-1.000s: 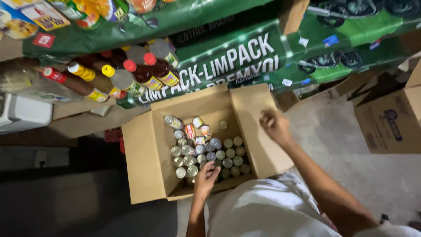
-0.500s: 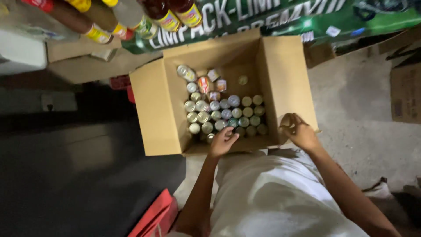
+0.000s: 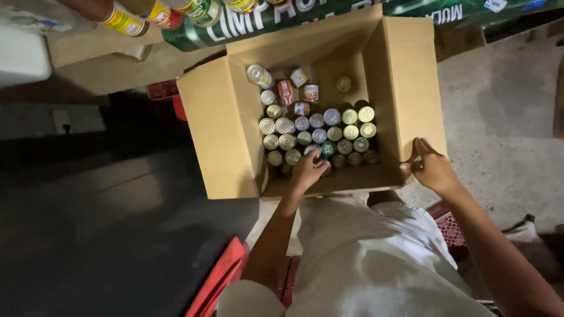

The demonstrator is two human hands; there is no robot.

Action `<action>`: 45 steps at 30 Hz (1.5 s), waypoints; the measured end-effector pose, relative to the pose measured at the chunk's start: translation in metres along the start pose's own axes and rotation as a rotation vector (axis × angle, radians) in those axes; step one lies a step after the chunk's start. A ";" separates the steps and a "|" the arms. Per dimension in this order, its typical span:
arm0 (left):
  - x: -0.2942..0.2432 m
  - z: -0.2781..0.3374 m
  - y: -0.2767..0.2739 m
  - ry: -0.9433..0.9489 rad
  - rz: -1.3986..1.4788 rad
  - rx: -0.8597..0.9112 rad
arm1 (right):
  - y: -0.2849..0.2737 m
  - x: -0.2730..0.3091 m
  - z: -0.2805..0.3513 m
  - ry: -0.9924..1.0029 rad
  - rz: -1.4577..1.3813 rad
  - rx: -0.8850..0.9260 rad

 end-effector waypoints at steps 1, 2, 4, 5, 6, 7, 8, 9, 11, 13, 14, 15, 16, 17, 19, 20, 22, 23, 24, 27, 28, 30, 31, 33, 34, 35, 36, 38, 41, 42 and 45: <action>0.005 -0.009 0.004 0.014 -0.023 -0.008 | 0.001 0.001 0.001 0.022 0.015 0.015; 0.010 -0.020 0.008 0.030 -0.046 -0.019 | 0.000 0.001 0.002 0.042 0.031 0.029; 0.002 -0.042 0.009 0.041 -0.085 -0.032 | 0.002 0.000 0.002 -0.038 0.075 -0.062; -0.002 -0.053 0.008 0.048 -0.124 -0.051 | 0.001 0.002 0.003 -0.125 0.121 -0.148; -0.010 -0.061 0.008 0.050 -0.125 -0.045 | -0.004 0.012 0.005 -0.118 0.119 -0.148; -0.018 -0.068 0.006 0.044 -0.164 -0.058 | -0.005 0.014 0.006 0.012 0.001 -0.063; -0.026 -0.077 0.004 0.041 -0.204 -0.073 | -0.006 0.018 0.007 0.139 -0.119 0.022; -0.023 -0.087 0.008 0.045 -0.205 -0.069 | -0.001 0.013 0.007 0.144 -0.121 0.019; -0.024 -0.110 0.016 0.151 -0.310 -0.100 | 0.006 0.002 0.006 0.147 -0.110 -0.005; -0.027 -0.125 0.021 0.203 -0.380 -0.098 | 0.009 -0.003 0.006 0.073 -0.072 -0.075; -0.030 -0.132 0.024 0.246 -0.450 -0.101 | 0.010 -0.004 0.007 -0.006 -0.031 -0.136; -0.044 -0.132 0.018 0.255 -0.449 -0.097 | 0.010 -0.004 0.007 0.000 -0.031 -0.143; -0.057 -0.131 0.012 0.235 -0.492 -0.057 | 0.010 -0.003 0.008 0.005 -0.039 -0.145; -0.070 -0.131 0.007 0.216 -0.536 -0.017 | 0.010 -0.002 0.008 0.010 -0.048 -0.147; -0.060 -0.139 0.020 0.221 -0.573 0.021 | 0.011 -0.004 0.008 0.014 -0.059 -0.153; -0.055 -0.143 0.027 0.218 -0.611 0.054 | 0.012 -0.004 0.008 0.010 -0.070 -0.154; -0.024 -0.150 0.050 0.253 -0.631 0.033 | 0.012 -0.002 0.008 0.005 -0.070 -0.162; -0.009 -0.153 0.060 0.285 -0.650 0.011 | 0.011 -0.001 0.008 -0.002 -0.069 -0.167; -0.014 -0.152 0.058 0.291 -0.652 0.008 | 0.010 0.002 0.008 -0.003 -0.071 -0.174; -0.025 -0.148 0.051 0.280 -0.641 -0.001 | 0.010 0.002 0.009 0.074 -0.086 -0.156; -0.026 -0.147 0.048 0.251 -0.625 0.017 | 0.010 0.002 0.010 0.058 -0.095 -0.175; -0.033 -0.144 0.039 0.225 -0.611 0.029 | 0.011 0.001 0.009 0.040 -0.104 -0.199; -0.038 -0.143 0.032 0.197 -0.586 0.048 | 0.013 -0.001 0.008 0.060 -0.102 -0.188; -0.047 -0.136 0.021 0.168 -0.562 0.061 | 0.012 -0.002 0.006 0.074 -0.102 -0.180; -0.051 -0.133 0.015 0.157 -0.517 0.038 | 0.012 0.000 0.006 0.074 -0.109 -0.172; -0.056 -0.128 0.008 0.147 -0.472 0.015 | 0.012 0.001 0.007 0.075 -0.116 -0.164; -0.060 -0.122 0.004 0.151 -0.474 0.007 | 0.009 0.007 0.008 0.068 -0.117 -0.171; -0.072 -0.110 -0.010 0.196 -0.342 -0.109 | -0.001 0.018 0.011 0.078 -0.106 -0.199; -0.101 -0.082 -0.030 0.232 -0.213 -0.178 | -0.001 0.018 0.010 0.256 -0.135 -0.062; -0.109 -0.073 -0.034 0.235 -0.210 -0.195 | 0.002 0.013 0.009 0.241 -0.129 -0.069; -0.139 -0.045 -0.051 0.285 -0.125 -0.288 | -0.001 0.014 0.008 0.038 -0.053 -0.226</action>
Point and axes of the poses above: each hand's wrist, its own z-axis away from the middle knuckle, its own y-axis out of the palm, x = y × z, the point moved 5 cm from there along -z, towards the middle knuckle, and after that the axes turned 4 degrees about y, right-handed, at the moved point
